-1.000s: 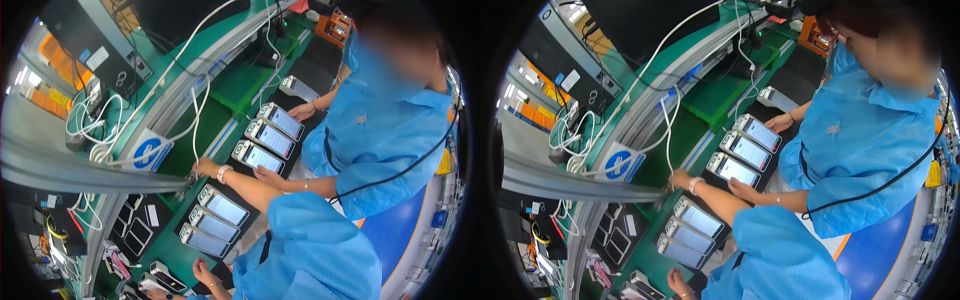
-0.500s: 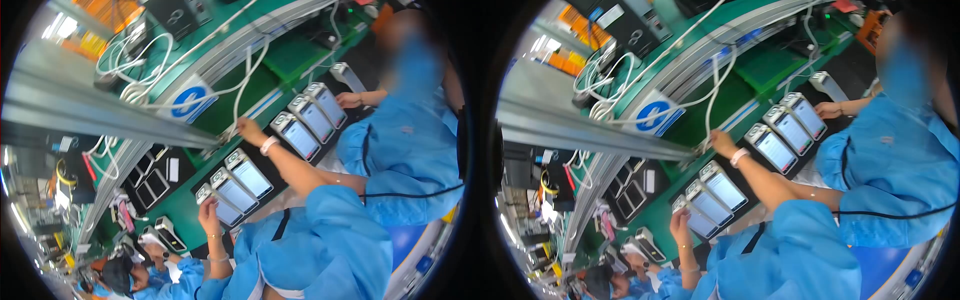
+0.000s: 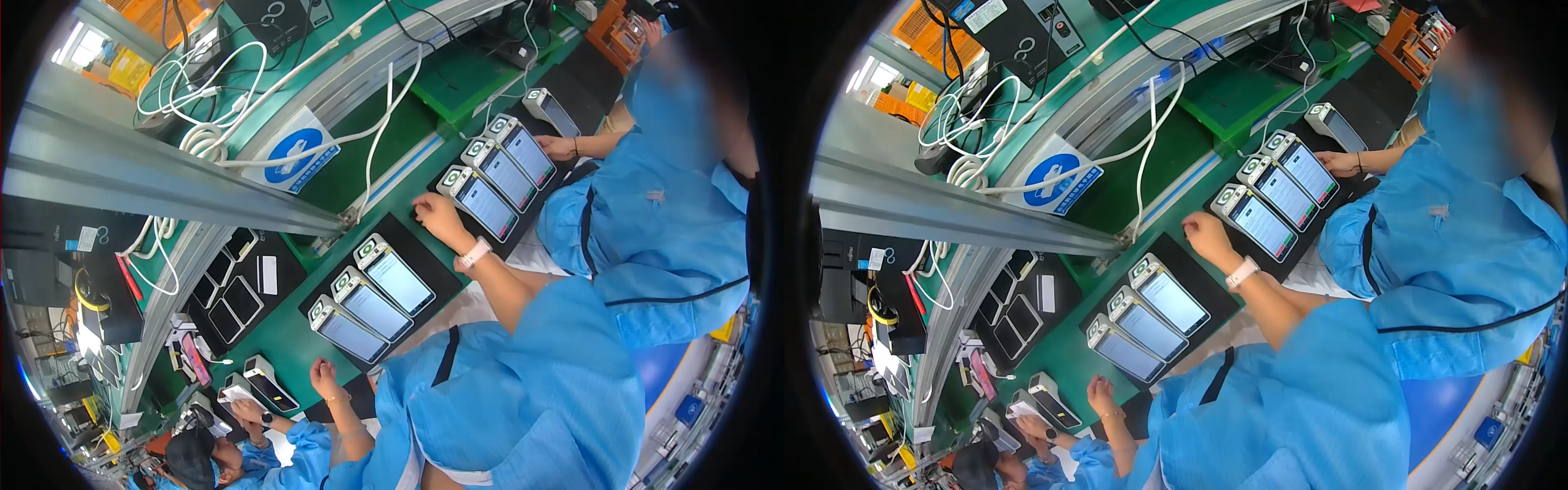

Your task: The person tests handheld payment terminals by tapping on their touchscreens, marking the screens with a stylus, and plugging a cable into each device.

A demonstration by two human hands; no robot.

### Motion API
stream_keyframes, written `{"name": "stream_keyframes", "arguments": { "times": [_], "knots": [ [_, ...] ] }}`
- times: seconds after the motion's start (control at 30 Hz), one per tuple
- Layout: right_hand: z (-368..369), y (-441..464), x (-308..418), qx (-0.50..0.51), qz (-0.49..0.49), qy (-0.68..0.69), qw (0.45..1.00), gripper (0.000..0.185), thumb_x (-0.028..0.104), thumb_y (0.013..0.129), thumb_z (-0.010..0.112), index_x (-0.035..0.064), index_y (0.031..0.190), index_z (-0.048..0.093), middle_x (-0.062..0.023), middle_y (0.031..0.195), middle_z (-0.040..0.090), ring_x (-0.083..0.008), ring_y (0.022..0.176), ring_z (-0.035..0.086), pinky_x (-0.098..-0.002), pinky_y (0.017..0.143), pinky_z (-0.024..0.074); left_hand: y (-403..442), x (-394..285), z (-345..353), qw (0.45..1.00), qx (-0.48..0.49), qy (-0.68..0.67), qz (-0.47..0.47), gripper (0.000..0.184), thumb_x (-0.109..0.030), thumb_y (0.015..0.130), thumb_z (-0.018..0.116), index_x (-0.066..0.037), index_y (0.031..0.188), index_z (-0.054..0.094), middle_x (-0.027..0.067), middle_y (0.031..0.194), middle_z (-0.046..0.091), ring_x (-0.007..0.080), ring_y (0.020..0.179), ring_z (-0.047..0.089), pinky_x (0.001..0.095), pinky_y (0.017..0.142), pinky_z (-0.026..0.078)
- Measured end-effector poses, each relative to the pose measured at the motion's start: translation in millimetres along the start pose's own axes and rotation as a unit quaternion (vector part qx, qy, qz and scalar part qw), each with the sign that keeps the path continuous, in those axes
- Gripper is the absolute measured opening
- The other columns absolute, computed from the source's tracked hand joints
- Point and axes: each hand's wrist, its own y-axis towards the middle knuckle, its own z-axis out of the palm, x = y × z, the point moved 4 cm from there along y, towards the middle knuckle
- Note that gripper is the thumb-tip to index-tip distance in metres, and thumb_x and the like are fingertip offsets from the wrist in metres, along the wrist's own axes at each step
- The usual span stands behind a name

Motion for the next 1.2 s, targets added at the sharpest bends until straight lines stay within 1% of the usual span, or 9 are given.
{"name": "stream_keyframes", "arguments": {
  "times": [0.27,0.4,0.43,0.47,0.6,0.73,0.83,1.0,1.2],
  "knots": [
    [-31,-68,-64,0.051,0.056,-0.08,0.994,0.014,0.007,0.08,0.056,-0.0007,0.087,0.066,-0.0151,0.077,0.065,-0.0233,0.067,0.064,-0.0313,0.063,0.05,44,38,28,0.986,0.081,-0.118,-0.083,0.034,-0.011,0.089,0.053,0.001,0.12,0.051,0.0064,0.094,0.059,0.0108,0.071,0.05,0.0231,0.06,0.04],
    [-74,-42,-38,-0.062,-0.035,-0.032,0.997,0.014,0.001,0.082,0.053,-0.002,0.091,0.064,-0.0119,0.074,0.063,-0.0165,0.064,0.062,-0.0294,0.059,0.0483,60,32,30,0.986,0.087,-0.084,-0.114,0.031,-0.008,0.088,0.051,0.002,0.117,0.053,0.0043,0.085,0.059,0.0092,0.059,0.044,0.0236,0.052,0.036],
    [-87,-35,-4,-0.103,0.037,0.003,0.994,0.015,0.002,0.083,0.054,-0.0024,0.092,0.064,-0.0131,0.075,0.063,-0.0181,0.065,0.062,-0.0298,0.059,0.0478,59,28,32,0.987,0.087,-0.079,-0.109,0.026,-0.007,0.087,0.049,0.001,0.112,0.054,0.0032,0.085,0.059,0.0093,0.06,0.046,0.0228,0.052,0.035],
    [-103,-12,-8,-0.127,-0.024,-0.063,0.99,0.015,0.003,0.082,0.055,-0.0029,0.093,0.064,-0.0144,0.075,0.062,-0.0226,0.069,0.062,-0.0319,0.061,0.0477,60,29,33,0.987,0.093,-0.078,-0.108,0.026,-0.007,0.087,0.049,0.001,0.112,0.054,0.0032,0.085,0.059,0.0093,0.06,0.046,0.0228,0.052,0.035],
    [-122,67,9,-0.209,-0.219,-0.23,0.925,0.017,0.003,0.081,0.052,-0.0042,0.092,0.063,-0.0205,0.094,0.061,-0.0339,0.078,0.063,-0.0374,0.071,0.0508,63,30,35,0.992,0.099,-0.034,-0.074,0.021,-0.004,0.086,0.047,-0.001,0.105,0.055,0.0032,0.085,0.059,0.0103,0.066,0.049,0.0227,0.057,0.037],
    [-94,119,6,-0.04,-0.034,-0.487,0.872,0.018,0.001,0.076,0.052,-0.0028,0.09,0.064,-0.0237,0.104,0.058,-0.0358,0.091,0.063,-0.0406,0.073,0.0537,53,22,44,0.99,0.091,-0.104,-0.034,0.026,0.006,0.081,0.045,0.002,0.108,0.045,0.0123,0.101,0.057,0.0227,0.092,0.058,0.0344,0.079,0.049],
    [-75,155,-35,-0.077,-0.025,-0.599,0.797,0.015,0.007,0.075,0.057,0.0036,0.085,0.068,-0.0178,0.094,0.064,-0.03,0.085,0.066,-0.0384,0.065,0.0543,50,17,55,0.993,0.084,-0.073,-0.023,0.037,0.008,0.082,0.044,0.002,0.118,0.045,0.0144,0.11,0.056,0.0241,0.098,0.058,0.0364,0.084,0.049],
    [-62,172,-47,-0.023,0.02,-0.623,0.782,0.015,0.011,0.076,0.059,0.0091,0.083,0.072,-0.0158,0.091,0.067,-0.0263,0.086,0.066,-0.0363,0.058,0.0527,52,-1,90,0.981,0.185,-0.057,0.013,0.058,0.015,0.086,0.034,-0.002,0.142,0.031,0.0134,0.134,0.047,0.0226,0.116,0.051,0.0325,0.099,0.039],
    [-67,171,-52,-0.01,0.02,-0.644,0.765,0.019,0.01,0.065,0.073,0.0111,0.083,0.071,-0.01,0.086,0.069,-0.0248,0.083,0.068,-0.0318,0.062,0.0522,32,-4,144,0.979,0.2,-0.039,-0.008,0.055,0.016,0.086,0.034,0.001,0.139,0.034,0.0135,0.133,0.048,0.023,0.114,0.052,0.0332,0.099,0.04]
  ]
}}
